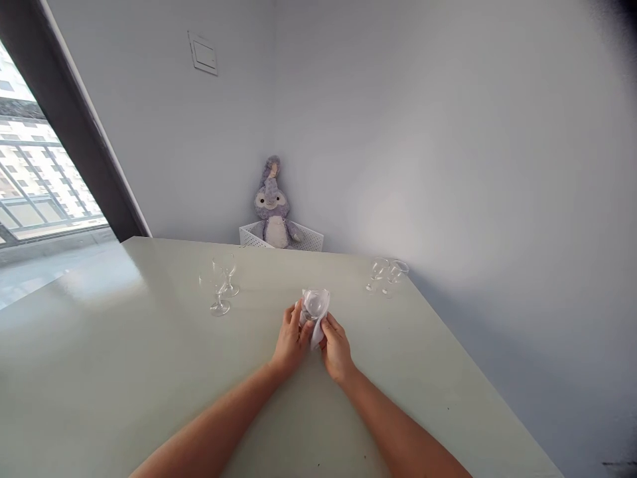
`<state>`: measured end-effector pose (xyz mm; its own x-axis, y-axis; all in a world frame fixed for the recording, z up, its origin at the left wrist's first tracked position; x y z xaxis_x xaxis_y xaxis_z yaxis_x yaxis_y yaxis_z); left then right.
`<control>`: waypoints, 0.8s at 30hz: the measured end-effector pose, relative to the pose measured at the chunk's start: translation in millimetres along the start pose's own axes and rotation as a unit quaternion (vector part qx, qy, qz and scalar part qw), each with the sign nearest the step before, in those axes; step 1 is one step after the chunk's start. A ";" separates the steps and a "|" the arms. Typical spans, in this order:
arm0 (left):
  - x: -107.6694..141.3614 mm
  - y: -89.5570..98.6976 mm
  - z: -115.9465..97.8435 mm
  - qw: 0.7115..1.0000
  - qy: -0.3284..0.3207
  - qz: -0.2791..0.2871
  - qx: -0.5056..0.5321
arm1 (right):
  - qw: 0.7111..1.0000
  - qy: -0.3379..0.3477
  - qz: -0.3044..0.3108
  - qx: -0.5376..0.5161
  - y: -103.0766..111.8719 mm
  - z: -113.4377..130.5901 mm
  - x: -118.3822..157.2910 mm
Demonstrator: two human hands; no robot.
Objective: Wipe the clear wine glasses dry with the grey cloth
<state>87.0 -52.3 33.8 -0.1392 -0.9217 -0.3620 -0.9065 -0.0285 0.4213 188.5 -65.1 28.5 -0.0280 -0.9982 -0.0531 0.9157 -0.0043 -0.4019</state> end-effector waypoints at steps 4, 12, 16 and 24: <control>0.1 -6.4 -1.4 0.997 -0.026 0.015 0.077 | 0.992 0.065 0.013 0.110 -8.9 6.3 5.4; -0.3 2.9 15.0 0.984 0.059 -0.040 0.166 | 0.933 0.149 0.071 0.319 -30.2 10.7 20.6; -1.8 14.1 8.9 0.982 0.066 -0.062 0.164 | 0.899 0.183 0.096 0.386 -34.3 10.0 24.0; -9.6 31.1 24.1 0.913 0.139 -0.148 0.353 | 0.828 0.298 0.109 0.462 -32.0 10.9 32.5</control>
Point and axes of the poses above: each hand's wrist, its own x-axis away from the middle knuckle, its own y-axis out of the back of the hand, z = x × y, the point moved 7 cm from there along -x, towards the middle knuckle, and after that the axes turned 1 degree about x, right-handed, at the moved point
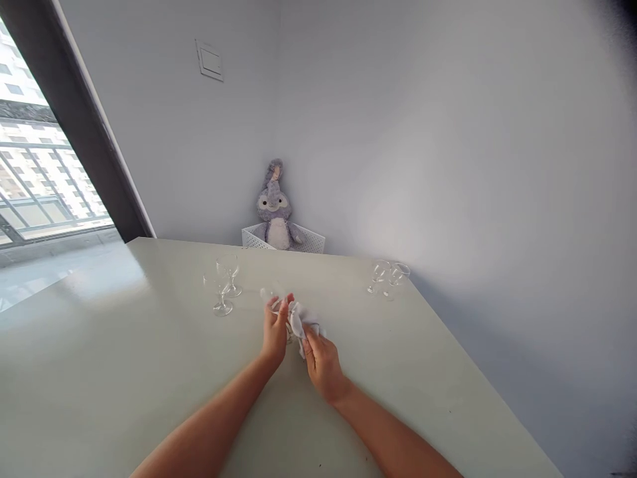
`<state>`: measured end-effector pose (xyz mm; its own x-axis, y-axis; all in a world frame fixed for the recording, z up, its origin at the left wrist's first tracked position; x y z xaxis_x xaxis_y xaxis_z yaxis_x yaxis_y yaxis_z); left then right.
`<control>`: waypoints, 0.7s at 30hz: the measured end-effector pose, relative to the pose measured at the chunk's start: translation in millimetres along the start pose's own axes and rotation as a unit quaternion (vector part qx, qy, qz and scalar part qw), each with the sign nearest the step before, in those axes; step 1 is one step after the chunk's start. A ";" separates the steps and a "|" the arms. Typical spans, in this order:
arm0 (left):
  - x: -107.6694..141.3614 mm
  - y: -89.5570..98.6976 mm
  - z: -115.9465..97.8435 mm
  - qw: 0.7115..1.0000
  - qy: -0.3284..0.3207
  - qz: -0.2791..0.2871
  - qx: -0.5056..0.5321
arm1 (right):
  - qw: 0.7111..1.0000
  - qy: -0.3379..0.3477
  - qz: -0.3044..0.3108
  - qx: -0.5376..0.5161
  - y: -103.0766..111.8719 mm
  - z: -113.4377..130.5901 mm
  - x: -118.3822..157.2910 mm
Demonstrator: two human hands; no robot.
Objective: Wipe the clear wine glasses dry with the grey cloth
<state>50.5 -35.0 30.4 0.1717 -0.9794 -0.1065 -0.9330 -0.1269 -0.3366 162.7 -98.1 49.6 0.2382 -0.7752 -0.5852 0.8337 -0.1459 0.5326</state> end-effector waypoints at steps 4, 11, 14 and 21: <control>-11.7 10.7 -0.3 0.994 0.032 -0.024 0.099 | 0.996 0.073 0.043 0.002 -10.2 16.1 2.7; -9.9 3.4 6.9 0.949 0.204 0.002 0.241 | 0.994 0.018 0.041 -0.099 -18.3 16.8 0.5; -8.2 -3.1 2.1 0.957 0.190 0.047 0.214 | 0.970 -0.149 -0.015 -0.191 -12.6 -22.2 -4.0; -7.3 2.3 -20.0 0.926 -0.086 0.051 -0.363 | 0.804 -0.340 -0.281 -0.399 40.2 -85.2 1.5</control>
Point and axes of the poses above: each hand's wrist, its own x-axis away from the middle knuckle, its own y-axis out of the back of the hand, z = x × y, the point moved 7 cm from there along -x, towards the middle knuckle, and after that the axes turned 1 degree about x, right-handed, at the moved point
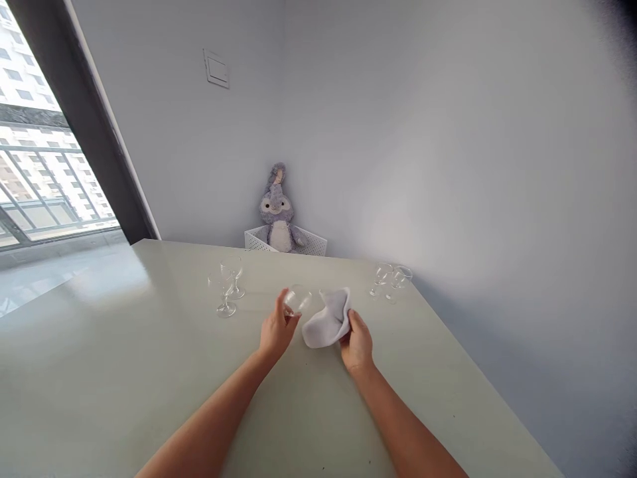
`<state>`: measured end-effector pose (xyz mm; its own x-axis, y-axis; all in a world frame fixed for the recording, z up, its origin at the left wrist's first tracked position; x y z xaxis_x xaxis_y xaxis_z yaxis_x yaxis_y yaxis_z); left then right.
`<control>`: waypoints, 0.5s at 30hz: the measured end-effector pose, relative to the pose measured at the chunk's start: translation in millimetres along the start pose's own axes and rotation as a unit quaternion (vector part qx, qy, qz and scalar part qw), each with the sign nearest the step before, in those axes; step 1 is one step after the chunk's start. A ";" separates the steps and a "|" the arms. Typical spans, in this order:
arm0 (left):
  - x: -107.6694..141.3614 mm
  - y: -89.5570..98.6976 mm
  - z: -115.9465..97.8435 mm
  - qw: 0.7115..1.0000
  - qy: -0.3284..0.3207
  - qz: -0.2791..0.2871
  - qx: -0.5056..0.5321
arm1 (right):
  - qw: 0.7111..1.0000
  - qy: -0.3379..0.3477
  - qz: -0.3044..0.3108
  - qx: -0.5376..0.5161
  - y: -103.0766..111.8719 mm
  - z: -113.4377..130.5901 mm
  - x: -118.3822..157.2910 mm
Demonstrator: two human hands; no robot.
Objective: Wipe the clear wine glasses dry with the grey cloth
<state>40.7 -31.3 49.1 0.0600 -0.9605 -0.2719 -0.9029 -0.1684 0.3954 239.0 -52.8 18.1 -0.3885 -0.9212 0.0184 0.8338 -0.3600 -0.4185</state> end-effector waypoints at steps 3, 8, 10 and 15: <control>6.7 -16.3 -10.3 0.971 -0.117 0.063 -0.201 | 0.990 0.056 0.105 0.077 -17.0 22.2 11.6; 11.0 -23.8 -14.1 0.929 -0.181 0.077 -0.314 | 0.919 -0.006 0.325 0.223 -49.0 13.6 35.7; 14.3 -28.0 -16.5 0.913 -0.221 0.100 -0.329 | 0.894 -0.068 0.380 0.227 -49.3 4.9 38.7; 22.1 -36.1 -20.2 0.887 -0.288 0.140 -0.332 | 0.856 -0.145 0.451 0.209 -45.7 -5.1 43.2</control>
Point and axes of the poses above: each hand's wrist, its own x-axis away from the middle knuckle, its own y-axis out of the back of the hand, z = x × y, the point moved 7 cm from there along -x, towards the middle knuckle, and after that the axes turned 1 degree about x, right-handed, at the moved point
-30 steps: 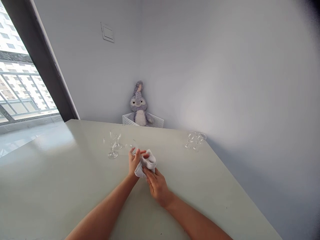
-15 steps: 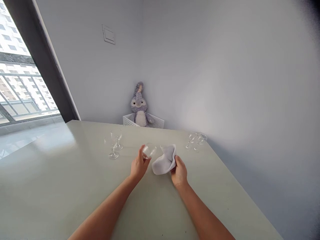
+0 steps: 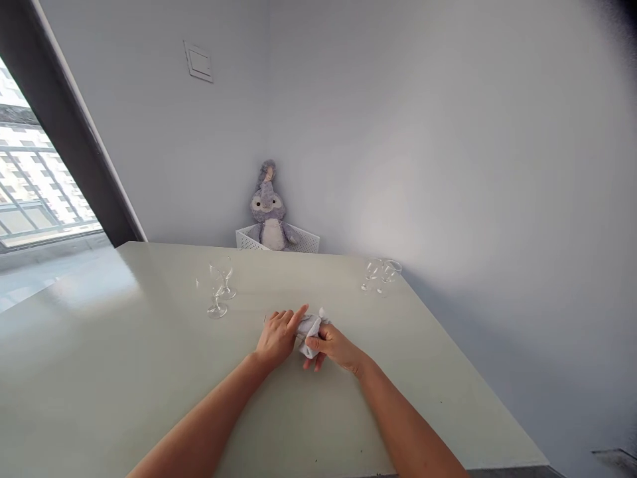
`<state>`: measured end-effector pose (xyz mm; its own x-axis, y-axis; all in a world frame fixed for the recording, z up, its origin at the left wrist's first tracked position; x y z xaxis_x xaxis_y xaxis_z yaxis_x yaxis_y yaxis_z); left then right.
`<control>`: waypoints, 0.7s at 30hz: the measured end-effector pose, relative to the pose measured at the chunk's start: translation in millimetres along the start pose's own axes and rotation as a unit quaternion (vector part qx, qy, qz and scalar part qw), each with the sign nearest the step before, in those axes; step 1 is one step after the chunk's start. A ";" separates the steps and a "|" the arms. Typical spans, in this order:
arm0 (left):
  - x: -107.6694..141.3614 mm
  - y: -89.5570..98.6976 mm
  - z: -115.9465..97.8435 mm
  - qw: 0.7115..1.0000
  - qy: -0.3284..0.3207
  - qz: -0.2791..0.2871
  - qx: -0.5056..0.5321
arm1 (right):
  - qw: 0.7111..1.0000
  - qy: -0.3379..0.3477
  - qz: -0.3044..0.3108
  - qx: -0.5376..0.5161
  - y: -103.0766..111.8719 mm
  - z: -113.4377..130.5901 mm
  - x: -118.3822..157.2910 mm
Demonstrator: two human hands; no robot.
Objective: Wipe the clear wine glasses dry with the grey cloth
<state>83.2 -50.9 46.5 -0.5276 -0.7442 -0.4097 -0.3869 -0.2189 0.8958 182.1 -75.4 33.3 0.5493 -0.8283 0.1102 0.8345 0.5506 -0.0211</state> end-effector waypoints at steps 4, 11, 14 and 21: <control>-3.0 7.1 4.0 0.999 0.023 -0.027 0.000 | 0.995 0.050 -0.086 0.005 6.7 8.6 -3.5; -4.2 15.6 27.7 0.981 0.144 -0.069 0.109 | 0.960 0.141 -0.241 -0.020 20.4 29.6 9.1; 3.9 19.1 58.4 0.924 0.288 -0.115 0.223 | 0.976 0.122 -0.178 -0.017 15.1 33.0 11.8; 10.6 28.0 80.8 0.717 0.333 -0.254 0.557 | 0.993 0.015 0.031 0.109 -10.1 27.9 12.6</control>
<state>5.7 -13.9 53.3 0.2298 -0.9646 -0.1297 -0.9611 -0.2039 -0.1861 179.4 -88.5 62.7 0.6032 -0.7930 0.0858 0.7714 0.6073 0.1900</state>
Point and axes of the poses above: each hand's wrist, its own x-axis away from the middle knuckle, its own y-axis out of the back of the hand, z = x × y, the point moved 7 cm from there along -x, towards the middle knuckle, and after that the axes turned 1 degree about x, right-handed, at the moved point
